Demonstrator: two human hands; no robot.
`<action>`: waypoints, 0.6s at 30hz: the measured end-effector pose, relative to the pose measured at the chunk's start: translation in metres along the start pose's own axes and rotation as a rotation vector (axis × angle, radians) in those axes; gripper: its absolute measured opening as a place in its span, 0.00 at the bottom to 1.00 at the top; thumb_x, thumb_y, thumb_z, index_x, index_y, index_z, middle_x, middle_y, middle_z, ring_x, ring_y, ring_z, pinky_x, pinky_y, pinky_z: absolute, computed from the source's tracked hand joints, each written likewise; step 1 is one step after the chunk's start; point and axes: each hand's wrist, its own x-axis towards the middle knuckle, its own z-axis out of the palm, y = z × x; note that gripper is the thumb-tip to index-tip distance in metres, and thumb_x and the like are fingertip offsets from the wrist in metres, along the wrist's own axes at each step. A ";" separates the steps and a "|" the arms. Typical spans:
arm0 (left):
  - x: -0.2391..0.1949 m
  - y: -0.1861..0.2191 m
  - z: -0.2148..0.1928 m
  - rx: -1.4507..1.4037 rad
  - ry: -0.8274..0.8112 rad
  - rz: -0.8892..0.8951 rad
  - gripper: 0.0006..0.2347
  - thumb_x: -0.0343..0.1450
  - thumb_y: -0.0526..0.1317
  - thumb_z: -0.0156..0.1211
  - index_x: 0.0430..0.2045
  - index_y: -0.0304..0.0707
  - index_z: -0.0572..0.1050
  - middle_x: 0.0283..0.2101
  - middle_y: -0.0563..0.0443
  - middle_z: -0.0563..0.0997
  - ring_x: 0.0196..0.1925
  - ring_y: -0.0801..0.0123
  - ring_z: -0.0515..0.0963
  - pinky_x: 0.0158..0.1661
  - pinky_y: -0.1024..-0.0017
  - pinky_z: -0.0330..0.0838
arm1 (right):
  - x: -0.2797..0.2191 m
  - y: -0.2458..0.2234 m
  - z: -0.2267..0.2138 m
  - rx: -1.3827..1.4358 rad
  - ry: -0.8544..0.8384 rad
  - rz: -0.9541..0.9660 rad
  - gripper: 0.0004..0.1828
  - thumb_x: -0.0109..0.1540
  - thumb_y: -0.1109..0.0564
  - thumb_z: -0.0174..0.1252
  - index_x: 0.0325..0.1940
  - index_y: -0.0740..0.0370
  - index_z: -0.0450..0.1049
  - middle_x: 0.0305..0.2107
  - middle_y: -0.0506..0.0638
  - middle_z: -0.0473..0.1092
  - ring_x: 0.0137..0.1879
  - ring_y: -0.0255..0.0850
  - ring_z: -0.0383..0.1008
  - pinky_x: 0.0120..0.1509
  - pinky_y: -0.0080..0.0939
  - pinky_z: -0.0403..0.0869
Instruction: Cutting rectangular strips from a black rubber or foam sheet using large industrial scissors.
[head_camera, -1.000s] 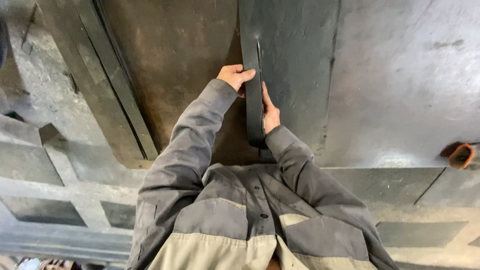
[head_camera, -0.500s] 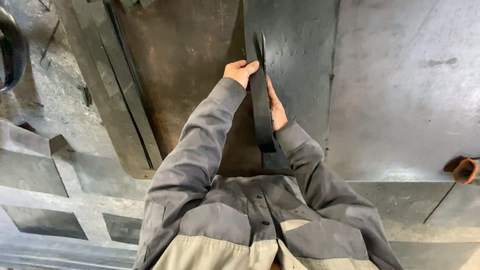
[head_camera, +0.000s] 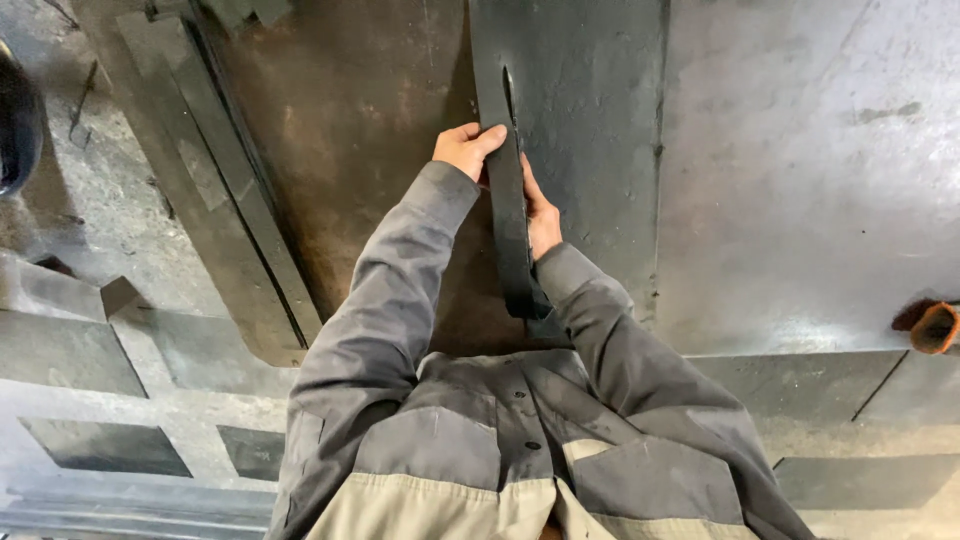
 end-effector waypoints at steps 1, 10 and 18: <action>0.001 0.001 -0.002 -0.007 -0.018 -0.046 0.13 0.69 0.41 0.65 0.39 0.28 0.80 0.36 0.45 0.84 0.34 0.62 0.84 0.34 0.62 0.82 | -0.003 -0.004 0.002 -0.155 0.048 0.028 0.43 0.66 0.58 0.61 0.82 0.54 0.48 0.68 0.56 0.66 0.68 0.42 0.70 0.71 0.38 0.69; 0.052 0.026 0.003 -0.044 0.236 0.071 0.12 0.69 0.43 0.70 0.28 0.32 0.75 0.29 0.50 0.77 0.28 0.68 0.76 0.27 0.65 0.72 | -0.003 0.003 0.001 -0.476 0.049 -0.206 0.36 0.71 0.64 0.49 0.84 0.55 0.48 0.71 0.62 0.63 0.74 0.47 0.66 0.75 0.42 0.66; 0.060 0.017 -0.001 -0.044 0.186 0.180 0.08 0.67 0.39 0.69 0.24 0.31 0.79 0.24 0.54 0.79 0.24 0.73 0.75 0.27 0.72 0.70 | -0.005 -0.040 0.013 -0.307 0.049 0.156 0.40 0.68 0.62 0.49 0.82 0.55 0.42 0.68 0.55 0.64 0.61 0.40 0.70 0.63 0.36 0.70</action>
